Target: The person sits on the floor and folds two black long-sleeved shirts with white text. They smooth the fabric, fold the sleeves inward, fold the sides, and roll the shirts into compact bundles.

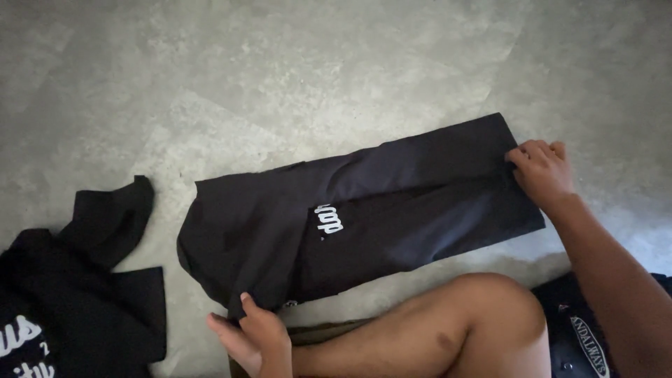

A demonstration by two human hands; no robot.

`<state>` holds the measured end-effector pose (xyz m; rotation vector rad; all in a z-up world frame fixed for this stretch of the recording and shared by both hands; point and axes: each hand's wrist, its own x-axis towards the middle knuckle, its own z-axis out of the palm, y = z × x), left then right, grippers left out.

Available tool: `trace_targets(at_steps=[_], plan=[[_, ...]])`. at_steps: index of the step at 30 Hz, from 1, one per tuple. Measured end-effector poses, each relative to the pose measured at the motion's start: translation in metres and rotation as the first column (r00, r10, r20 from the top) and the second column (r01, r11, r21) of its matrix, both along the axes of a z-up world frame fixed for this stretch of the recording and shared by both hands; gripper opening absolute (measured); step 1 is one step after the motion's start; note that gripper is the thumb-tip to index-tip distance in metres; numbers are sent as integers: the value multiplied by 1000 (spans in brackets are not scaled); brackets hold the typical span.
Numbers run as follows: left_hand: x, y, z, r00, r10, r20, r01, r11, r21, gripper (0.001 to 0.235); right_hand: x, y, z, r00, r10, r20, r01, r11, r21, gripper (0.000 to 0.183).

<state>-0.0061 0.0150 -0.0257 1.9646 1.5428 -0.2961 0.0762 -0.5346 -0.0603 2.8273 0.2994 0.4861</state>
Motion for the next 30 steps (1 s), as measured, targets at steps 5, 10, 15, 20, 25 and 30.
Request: trace_targets(at_steps=[5,10,15,20,25,30], plan=[[-2,-17,31,994,99,43,-91,984,-155,59,-9,-12,-9,995,-25,-93,24,1000,-6,25],[-6,-40,83,991,121,64,-97,950,-298,56,-6,4,4,965,-213,-155,209,977,-36,32],[-15,-50,84,732,-352,583,130,913,388,93,6,83,55,986,83,-144,-30,941,338,70],[37,-49,56,338,-930,148,608,335,720,52,15,91,37,863,121,-490,-46,986,163,66],[65,-38,21,267,-962,-64,888,219,405,67,35,69,15,800,51,-598,18,994,110,74],[69,-38,17,315,-949,-36,878,276,391,73,67,55,1,779,-25,-626,146,979,142,74]])
